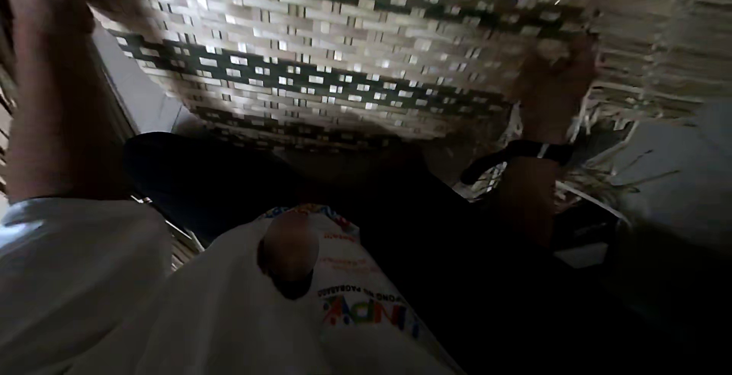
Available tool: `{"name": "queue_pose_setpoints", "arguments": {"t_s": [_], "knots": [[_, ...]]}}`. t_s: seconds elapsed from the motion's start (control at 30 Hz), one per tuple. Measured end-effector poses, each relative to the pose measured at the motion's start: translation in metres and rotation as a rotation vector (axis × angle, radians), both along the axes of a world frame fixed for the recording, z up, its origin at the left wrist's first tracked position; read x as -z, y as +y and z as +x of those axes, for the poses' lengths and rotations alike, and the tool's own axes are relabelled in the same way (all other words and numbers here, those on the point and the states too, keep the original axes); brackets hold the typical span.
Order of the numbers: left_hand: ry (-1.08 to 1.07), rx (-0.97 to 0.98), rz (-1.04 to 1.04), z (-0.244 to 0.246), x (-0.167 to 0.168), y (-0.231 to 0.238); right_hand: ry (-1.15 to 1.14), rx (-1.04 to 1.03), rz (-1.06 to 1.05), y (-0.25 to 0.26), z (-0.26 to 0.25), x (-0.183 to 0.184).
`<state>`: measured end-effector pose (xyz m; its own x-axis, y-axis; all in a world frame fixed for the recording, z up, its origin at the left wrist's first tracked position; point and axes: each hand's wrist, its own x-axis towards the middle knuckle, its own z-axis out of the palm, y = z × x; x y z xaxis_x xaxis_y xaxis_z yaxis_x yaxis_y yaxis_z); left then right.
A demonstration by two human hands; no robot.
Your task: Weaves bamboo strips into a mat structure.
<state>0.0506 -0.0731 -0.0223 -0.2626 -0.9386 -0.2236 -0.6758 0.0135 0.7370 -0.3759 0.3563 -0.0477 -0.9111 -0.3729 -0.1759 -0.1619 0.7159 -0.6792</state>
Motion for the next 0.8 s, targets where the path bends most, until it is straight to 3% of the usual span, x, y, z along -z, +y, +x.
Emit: {"name": "queue_pose_setpoints", "arguments": {"t_s": [0.3, 0.5, 0.8], "knots": [[0.074, 0.002, 0.047, 0.032, 0.080, -0.012, -0.064, -0.015, 0.019, 0.005, 0.005, 0.061], [0.062, -0.025, 0.093, 0.037, 0.102, -0.026, -0.082, -0.034, 0.083, -0.002, 0.008, 0.063], [-0.021, 0.029, 0.146, 0.026, 0.123, -0.025, -0.162, 0.041, -0.095, 0.000, 0.007, 0.102]]}}
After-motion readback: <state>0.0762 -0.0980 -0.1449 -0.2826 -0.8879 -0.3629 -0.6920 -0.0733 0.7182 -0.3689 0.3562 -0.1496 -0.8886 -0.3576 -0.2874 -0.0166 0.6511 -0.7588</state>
